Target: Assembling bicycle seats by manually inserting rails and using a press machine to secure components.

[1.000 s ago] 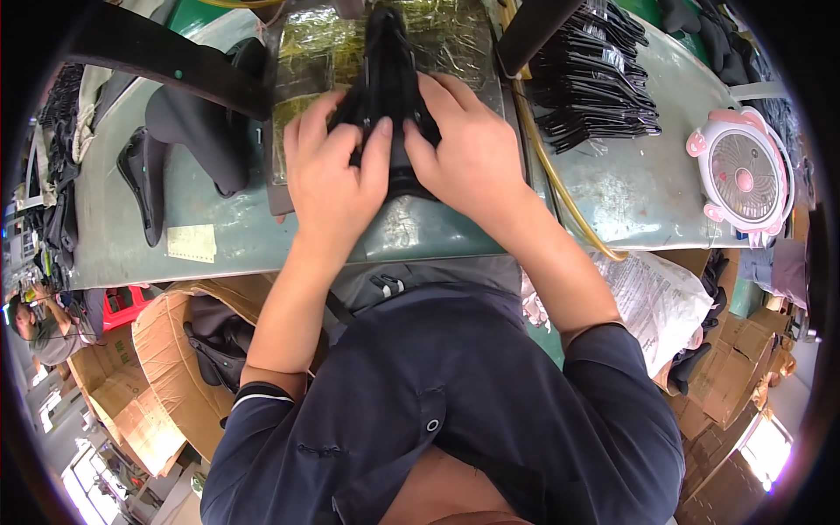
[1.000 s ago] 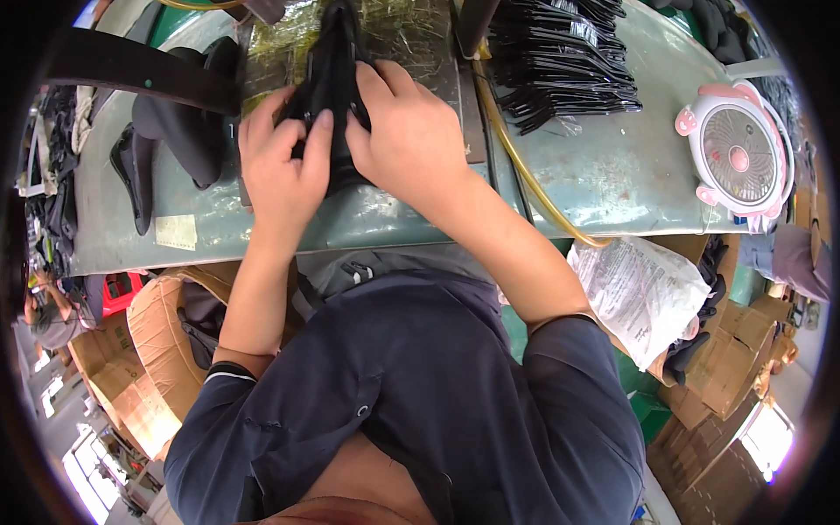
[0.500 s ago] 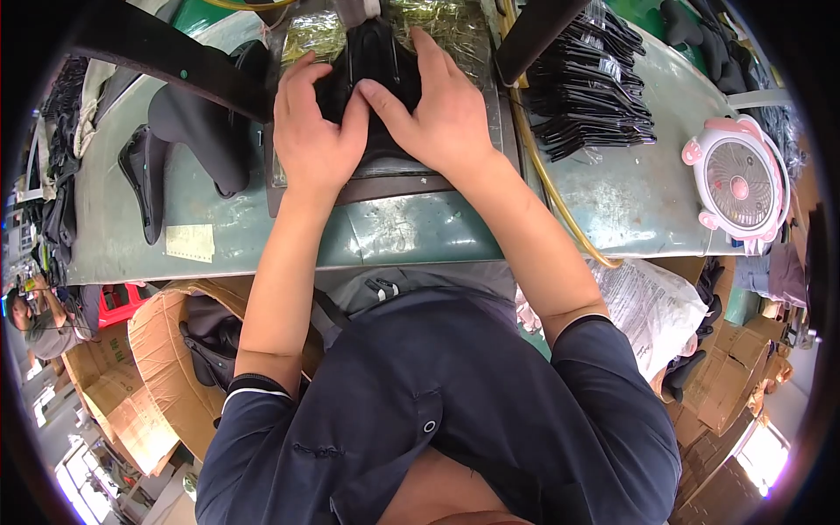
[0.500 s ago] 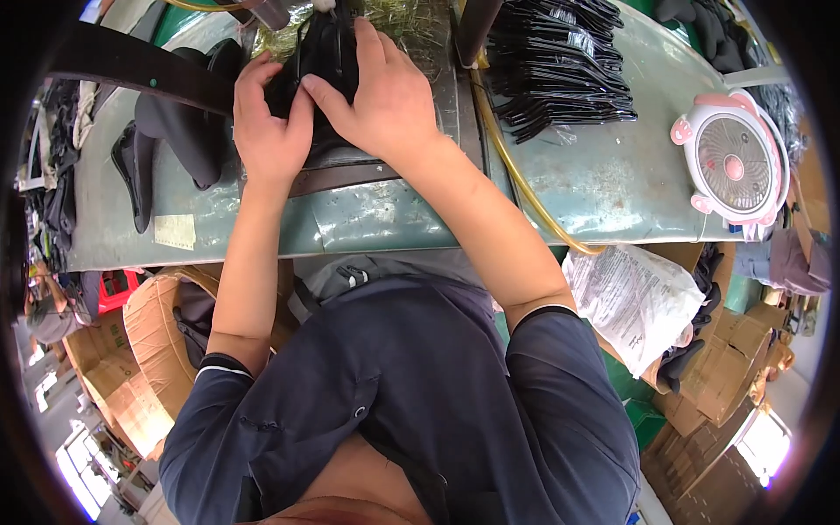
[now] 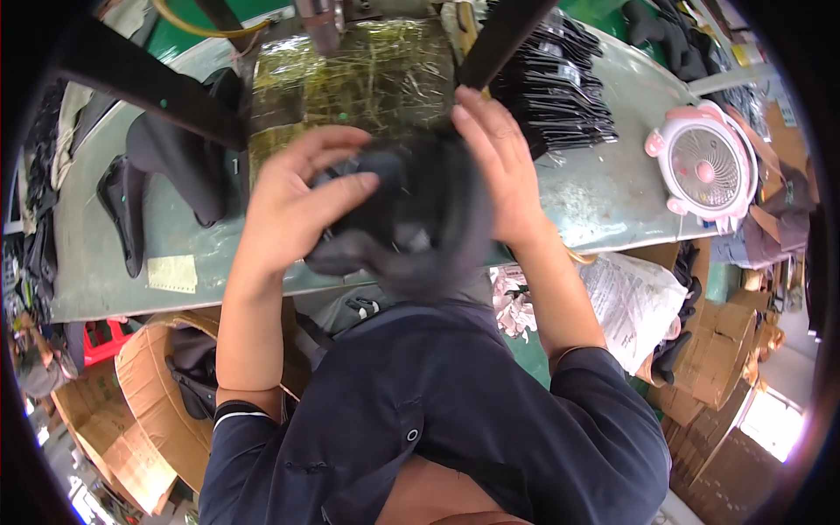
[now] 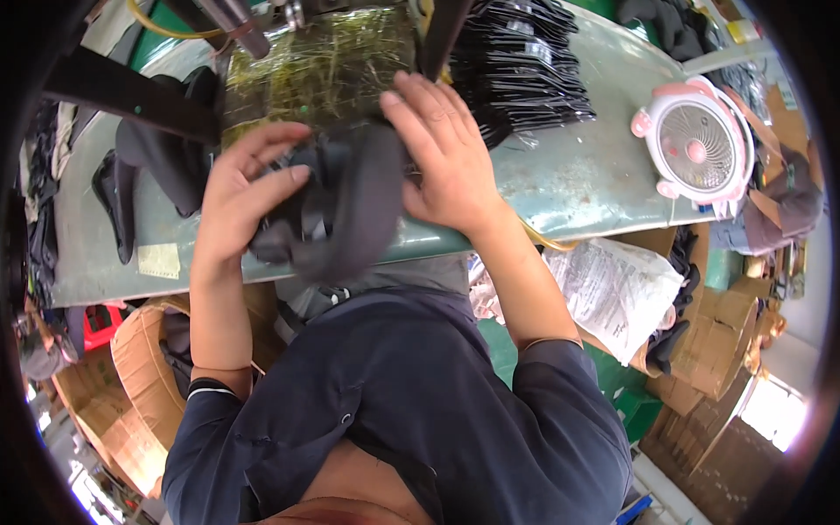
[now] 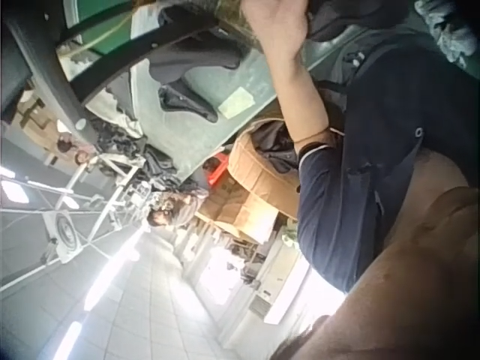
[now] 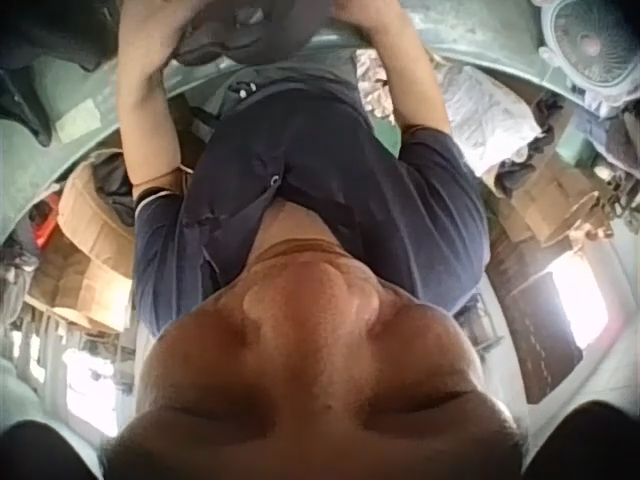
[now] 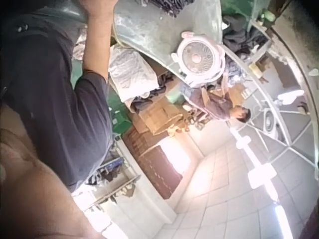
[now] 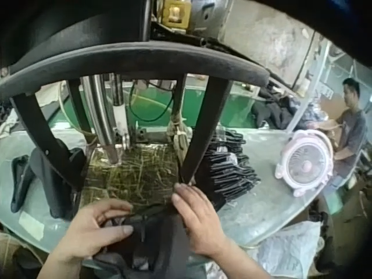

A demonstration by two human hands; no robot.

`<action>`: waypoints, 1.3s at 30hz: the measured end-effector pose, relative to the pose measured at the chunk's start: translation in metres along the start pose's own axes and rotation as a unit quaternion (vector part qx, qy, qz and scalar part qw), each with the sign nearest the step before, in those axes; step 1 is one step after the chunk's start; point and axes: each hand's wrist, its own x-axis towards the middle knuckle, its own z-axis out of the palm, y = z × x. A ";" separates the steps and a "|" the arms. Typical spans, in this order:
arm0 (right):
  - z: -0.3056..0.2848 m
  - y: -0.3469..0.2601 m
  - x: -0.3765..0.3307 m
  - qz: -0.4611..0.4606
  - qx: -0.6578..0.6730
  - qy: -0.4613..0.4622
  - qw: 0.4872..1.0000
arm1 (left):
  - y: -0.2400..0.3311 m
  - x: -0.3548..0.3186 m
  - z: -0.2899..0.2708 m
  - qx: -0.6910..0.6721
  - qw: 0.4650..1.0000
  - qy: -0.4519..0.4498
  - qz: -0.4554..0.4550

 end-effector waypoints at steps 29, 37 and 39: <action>-0.116 0.144 -0.014 0.152 -0.287 -0.332 0.886 | -0.060 -0.044 -0.148 0.720 0.652 0.074 0.226; -0.085 0.094 0.019 0.038 -0.253 -0.285 0.924 | -0.055 -0.055 -0.166 0.689 0.659 0.148 0.264; -0.082 0.084 0.020 0.110 -0.210 -0.279 0.931 | -0.053 -0.056 -0.177 0.592 0.701 0.254 0.304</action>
